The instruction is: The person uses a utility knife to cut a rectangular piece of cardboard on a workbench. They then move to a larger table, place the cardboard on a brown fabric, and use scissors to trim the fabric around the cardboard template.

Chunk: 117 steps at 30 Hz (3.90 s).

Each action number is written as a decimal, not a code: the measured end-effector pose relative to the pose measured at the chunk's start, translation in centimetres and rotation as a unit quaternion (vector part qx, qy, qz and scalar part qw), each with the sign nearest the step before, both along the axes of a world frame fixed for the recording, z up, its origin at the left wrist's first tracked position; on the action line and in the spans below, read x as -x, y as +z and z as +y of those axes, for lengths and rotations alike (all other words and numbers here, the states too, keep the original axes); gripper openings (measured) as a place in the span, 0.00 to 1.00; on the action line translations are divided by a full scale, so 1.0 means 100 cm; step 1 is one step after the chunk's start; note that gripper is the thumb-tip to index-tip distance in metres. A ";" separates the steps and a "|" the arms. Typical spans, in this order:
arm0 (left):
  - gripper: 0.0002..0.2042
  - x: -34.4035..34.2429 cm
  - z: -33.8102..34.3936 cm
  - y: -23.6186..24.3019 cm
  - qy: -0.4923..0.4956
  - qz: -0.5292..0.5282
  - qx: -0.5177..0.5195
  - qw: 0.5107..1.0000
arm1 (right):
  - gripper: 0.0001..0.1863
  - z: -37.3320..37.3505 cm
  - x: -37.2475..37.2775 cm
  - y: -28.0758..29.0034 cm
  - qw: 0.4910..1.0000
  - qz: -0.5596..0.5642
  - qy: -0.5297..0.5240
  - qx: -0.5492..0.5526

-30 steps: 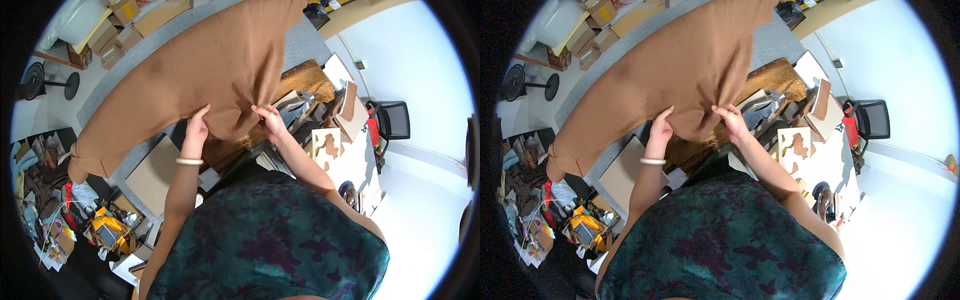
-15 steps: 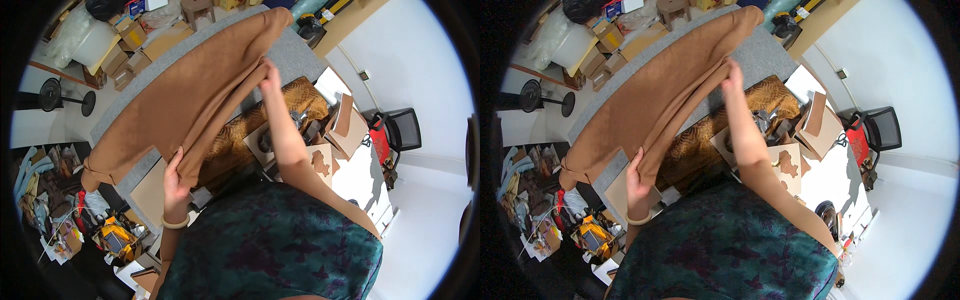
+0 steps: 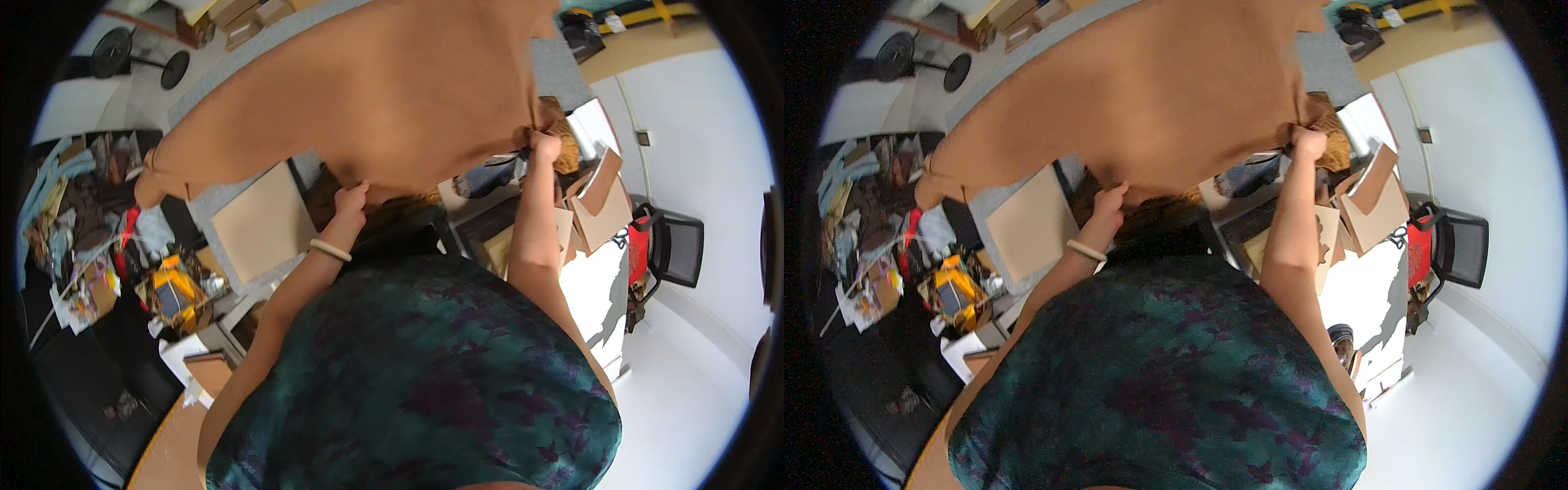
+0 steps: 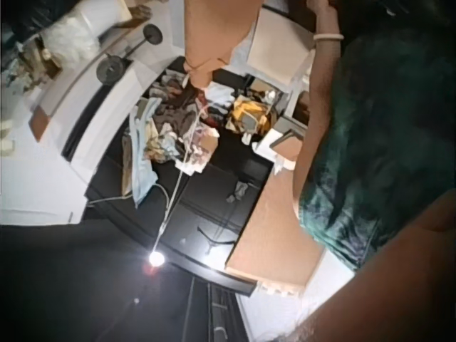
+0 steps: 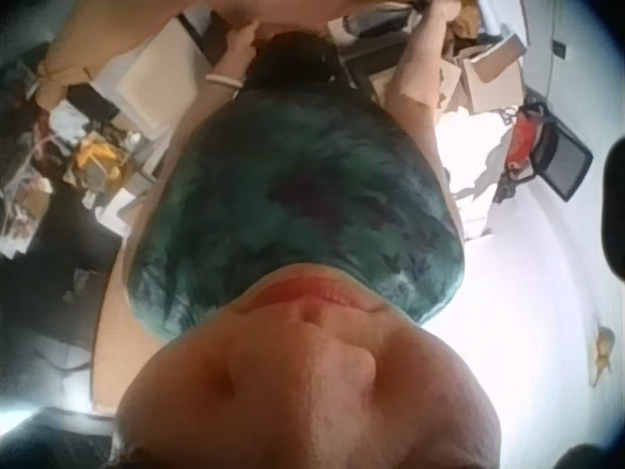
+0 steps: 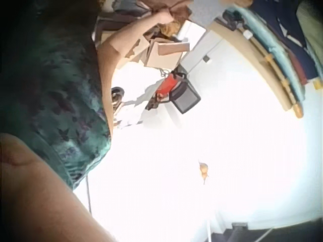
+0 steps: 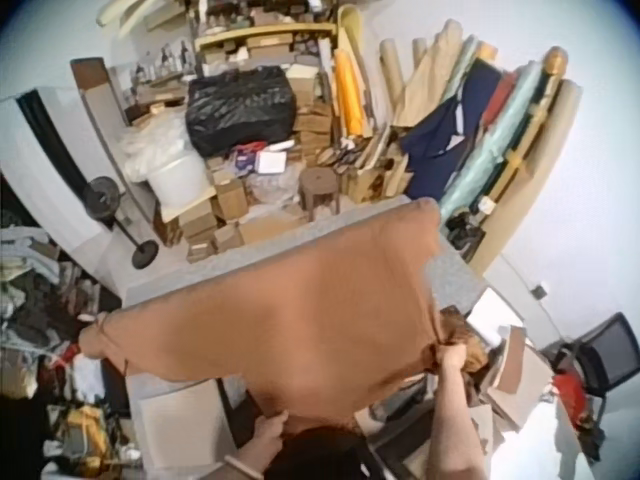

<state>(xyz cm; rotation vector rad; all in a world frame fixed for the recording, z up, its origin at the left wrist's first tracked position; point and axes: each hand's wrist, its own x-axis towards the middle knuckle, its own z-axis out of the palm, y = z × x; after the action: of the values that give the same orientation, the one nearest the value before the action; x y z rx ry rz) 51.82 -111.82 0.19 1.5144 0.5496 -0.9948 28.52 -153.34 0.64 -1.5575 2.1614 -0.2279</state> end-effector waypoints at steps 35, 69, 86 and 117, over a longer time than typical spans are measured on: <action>0.08 -0.100 0.031 0.073 -0.186 -0.132 0.189 0.955 | 0.27 0.049 -0.149 0.020 0.850 -0.380 0.364 -0.014; 0.11 -0.072 0.012 -0.026 -0.185 -0.122 0.018 0.975 | 0.29 0.073 -0.122 -0.028 0.919 -0.094 0.384 -0.003; 0.04 -0.065 0.098 0.007 0.108 -0.290 0.038 0.950 | 0.08 0.056 -0.093 0.029 0.876 -0.449 0.140 0.106; 0.12 0.279 0.794 -0.030 0.538 -0.259 -0.446 0.667 | 0.09 0.860 -0.198 0.086 0.300 -0.203 0.899 -0.248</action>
<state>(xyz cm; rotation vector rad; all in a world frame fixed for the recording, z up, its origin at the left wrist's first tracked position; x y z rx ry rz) 23.88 -32.38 -2.86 1.7199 1.3856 0.7698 48.30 -67.38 9.24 -1.9899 -0.7434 0.6527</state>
